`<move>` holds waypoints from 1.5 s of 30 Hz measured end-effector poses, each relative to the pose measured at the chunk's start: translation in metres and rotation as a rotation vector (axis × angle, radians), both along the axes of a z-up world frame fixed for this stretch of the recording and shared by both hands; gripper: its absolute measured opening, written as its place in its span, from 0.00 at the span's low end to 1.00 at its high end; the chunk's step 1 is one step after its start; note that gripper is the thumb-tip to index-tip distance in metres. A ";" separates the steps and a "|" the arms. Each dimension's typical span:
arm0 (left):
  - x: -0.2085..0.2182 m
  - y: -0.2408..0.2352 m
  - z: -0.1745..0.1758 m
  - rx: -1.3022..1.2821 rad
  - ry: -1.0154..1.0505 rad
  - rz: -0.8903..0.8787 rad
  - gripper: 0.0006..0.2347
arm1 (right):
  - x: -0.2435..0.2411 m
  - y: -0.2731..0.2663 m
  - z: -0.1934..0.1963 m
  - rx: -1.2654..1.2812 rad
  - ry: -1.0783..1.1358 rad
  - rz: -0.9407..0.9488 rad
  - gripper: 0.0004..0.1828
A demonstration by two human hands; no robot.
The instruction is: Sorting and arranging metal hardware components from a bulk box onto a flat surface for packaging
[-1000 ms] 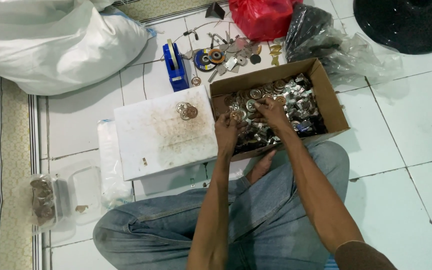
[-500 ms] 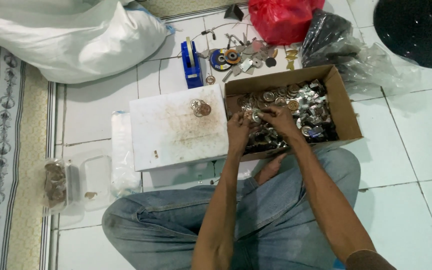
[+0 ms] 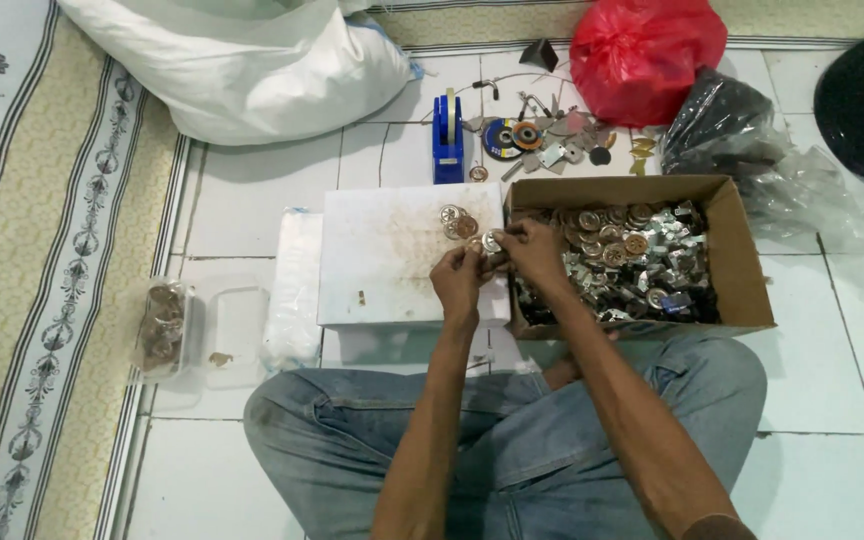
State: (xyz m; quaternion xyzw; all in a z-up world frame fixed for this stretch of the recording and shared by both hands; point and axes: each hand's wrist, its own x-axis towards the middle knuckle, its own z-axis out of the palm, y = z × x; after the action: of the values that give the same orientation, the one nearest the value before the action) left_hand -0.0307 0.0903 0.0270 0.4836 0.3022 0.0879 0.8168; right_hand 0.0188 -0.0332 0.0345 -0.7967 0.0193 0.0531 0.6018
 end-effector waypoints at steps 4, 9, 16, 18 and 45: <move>0.031 0.021 0.015 0.065 0.041 0.001 0.14 | 0.028 0.024 0.010 0.103 0.094 -0.043 0.21; 0.057 0.046 0.013 0.298 0.079 -0.196 0.17 | 0.031 0.042 0.031 0.340 0.289 -0.156 0.23; 0.026 0.048 0.043 0.364 0.067 -0.345 0.24 | -0.002 0.008 0.062 0.396 0.212 -0.013 0.24; 0.011 0.042 0.060 0.495 -0.018 -0.314 0.17 | -0.013 -0.013 0.074 -0.147 -0.063 0.106 0.15; -0.014 -0.080 0.016 1.923 -0.141 -0.794 0.12 | 0.012 -0.084 -0.081 -1.103 -0.328 0.399 0.13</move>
State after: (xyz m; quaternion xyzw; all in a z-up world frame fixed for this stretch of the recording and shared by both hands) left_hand -0.0452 0.0099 0.0429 0.9885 -0.1246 0.0448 0.0728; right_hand 0.0309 -0.1177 -0.0461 -0.9770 -0.1987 0.0234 0.0741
